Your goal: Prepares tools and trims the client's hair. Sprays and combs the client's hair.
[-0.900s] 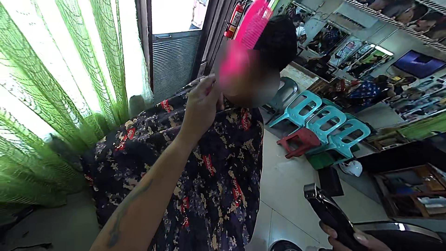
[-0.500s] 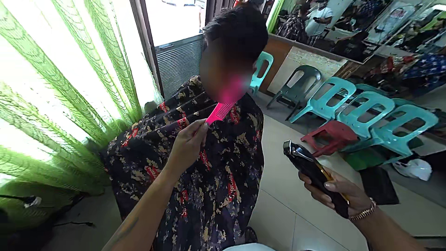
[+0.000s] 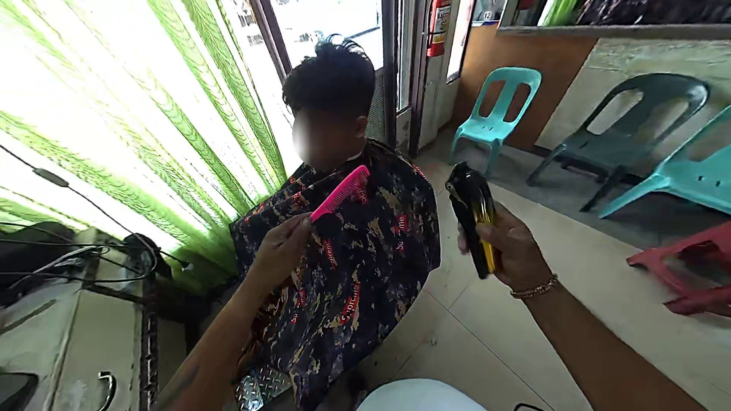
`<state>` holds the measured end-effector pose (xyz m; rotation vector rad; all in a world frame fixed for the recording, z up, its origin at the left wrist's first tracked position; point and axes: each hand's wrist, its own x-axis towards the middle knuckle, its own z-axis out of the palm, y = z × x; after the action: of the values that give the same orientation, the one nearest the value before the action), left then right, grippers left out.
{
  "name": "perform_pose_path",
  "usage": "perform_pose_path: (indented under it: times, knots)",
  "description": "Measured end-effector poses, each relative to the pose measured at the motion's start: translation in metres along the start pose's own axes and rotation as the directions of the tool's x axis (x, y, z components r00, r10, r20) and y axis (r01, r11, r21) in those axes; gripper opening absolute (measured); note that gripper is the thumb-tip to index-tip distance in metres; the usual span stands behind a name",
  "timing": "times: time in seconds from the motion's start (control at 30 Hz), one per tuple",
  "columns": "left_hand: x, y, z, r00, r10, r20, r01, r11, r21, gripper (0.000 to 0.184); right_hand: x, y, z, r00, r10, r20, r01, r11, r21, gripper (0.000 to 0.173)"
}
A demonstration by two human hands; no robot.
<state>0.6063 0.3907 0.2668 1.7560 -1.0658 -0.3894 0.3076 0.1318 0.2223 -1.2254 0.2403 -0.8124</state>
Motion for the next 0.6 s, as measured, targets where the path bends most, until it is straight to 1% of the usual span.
perform_pose_path:
  times: [0.03, 0.07, 0.1, 0.13, 0.17, 0.23, 0.33, 0.4, 0.47, 0.53, 0.6]
  knots:
    - [0.001, 0.006, 0.0, 1.0, 0.014, -0.014, -0.013, 0.999, 0.034, 0.034, 0.004, -0.003, -0.004, 0.999, -0.014, 0.032, 0.013, 0.999, 0.035, 0.066]
    - [0.003, 0.011, 0.0, 0.999, 0.025, -0.03, -0.023, 0.998, 0.066, 0.034, 0.01, -0.005, -0.008, 0.996, 0.012, 0.088, -0.02, 0.996, 0.084, 0.064]
    - [0.004, 0.016, 0.0, 0.999, 0.028, -0.045, -0.024, 0.995, 0.092, 0.034, 0.017, -0.006, -0.01, 0.987, 0.063, 0.148, -0.082, 0.989, 0.127, 0.059]
    - [0.006, 0.018, 0.0, 0.998, 0.019, -0.053, -0.013, 0.993, 0.115, 0.032, 0.024, -0.004, -0.011, 0.977, 0.116, 0.18, -0.141, 0.982, 0.129, 0.056]
    - [0.008, 0.018, -0.001, 0.998, 0.014, -0.059, -0.006, 0.991, 0.136, 0.031, 0.032, -0.001, -0.01, 0.973, 0.161, 0.166, -0.178, 0.979, 0.098, 0.048]
    - [0.015, 0.017, -0.003, 0.997, 0.007, -0.074, 0.005, 0.986, 0.167, 0.032, 0.048, 0.003, -0.005, 0.969, 0.205, 0.135, -0.21, 0.977, 0.023, 0.042]
    - [0.027, 0.005, -0.008, 0.994, 0.03, -0.11, -0.009, 0.982, 0.189, 0.03, 0.073, 0.003, 0.004, 0.974, 0.167, 0.156, -0.162, 0.986, -0.047, 0.042]
    - [0.036, -0.009, -0.01, 0.987, 0.068, -0.147, -0.042, 0.984, 0.171, 0.03, 0.091, -0.001, 0.006, 0.966, 0.163, 0.199, -0.131, 0.978, -0.162, 0.048]
    - [0.049, -0.018, -0.011, 0.979, 0.086, -0.183, -0.057, 0.986, 0.157, 0.031, 0.113, -0.01, 0.008, 0.959, 0.171, 0.227, -0.083, 0.932, -0.353, 0.054]
    - [0.059, -0.017, -0.009, 0.979, 0.038, -0.202, -0.011, 0.991, 0.134, 0.034, 0.133, -0.019, 0.012, 0.959, 0.164, 0.23, -0.002, 0.818, -0.576, 0.057]
    - [0.064, -0.014, -0.007, 0.975, 0.001, -0.221, 0.024, 0.994, 0.108, 0.032, 0.152, -0.023, 0.02, 0.955, 0.126, 0.27, 0.106, 0.704, -0.702, 0.056]
